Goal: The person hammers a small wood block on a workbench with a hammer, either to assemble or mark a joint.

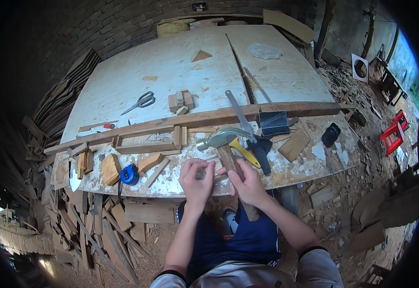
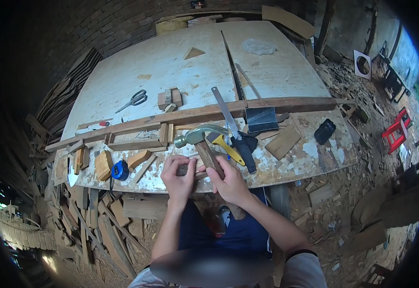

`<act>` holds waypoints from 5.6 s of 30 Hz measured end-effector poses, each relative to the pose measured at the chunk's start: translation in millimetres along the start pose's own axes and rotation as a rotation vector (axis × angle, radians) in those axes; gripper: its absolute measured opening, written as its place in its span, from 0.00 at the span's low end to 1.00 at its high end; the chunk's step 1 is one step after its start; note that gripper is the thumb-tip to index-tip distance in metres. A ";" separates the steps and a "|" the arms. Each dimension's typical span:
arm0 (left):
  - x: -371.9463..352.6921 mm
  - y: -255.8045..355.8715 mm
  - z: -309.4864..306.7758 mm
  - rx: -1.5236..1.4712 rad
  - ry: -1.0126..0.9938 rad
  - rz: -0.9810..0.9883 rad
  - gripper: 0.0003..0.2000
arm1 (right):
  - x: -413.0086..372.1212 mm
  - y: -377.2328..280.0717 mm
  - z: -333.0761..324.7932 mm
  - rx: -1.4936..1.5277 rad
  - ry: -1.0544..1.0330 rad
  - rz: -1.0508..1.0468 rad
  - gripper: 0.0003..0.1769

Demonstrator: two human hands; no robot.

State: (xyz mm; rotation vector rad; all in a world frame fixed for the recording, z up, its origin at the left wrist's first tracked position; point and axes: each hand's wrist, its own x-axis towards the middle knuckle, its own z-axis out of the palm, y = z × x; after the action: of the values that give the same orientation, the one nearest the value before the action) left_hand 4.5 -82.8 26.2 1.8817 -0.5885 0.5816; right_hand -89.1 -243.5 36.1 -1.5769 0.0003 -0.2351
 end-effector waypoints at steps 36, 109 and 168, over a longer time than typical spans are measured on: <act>1.1 -3.0 -2.6 -0.068 -0.145 0.068 0.04 | -2.2 -3.9 4.5 -0.125 0.039 -0.050 0.12; -4.3 -9.1 -6.1 -0.213 -0.092 0.026 0.07 | 3.8 9.3 -10.7 0.264 0.030 0.091 0.19; -10.7 -24.2 -3.1 -0.394 -0.094 -0.097 0.33 | -9.4 -106.4 -44.0 -1.016 0.030 -0.405 0.18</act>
State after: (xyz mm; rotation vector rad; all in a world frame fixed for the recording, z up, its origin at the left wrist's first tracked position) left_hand 11.3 -70.0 3.7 1.5588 -0.6191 0.2892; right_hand -120.6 -283.1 139.9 -2.5809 -0.2061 -0.6442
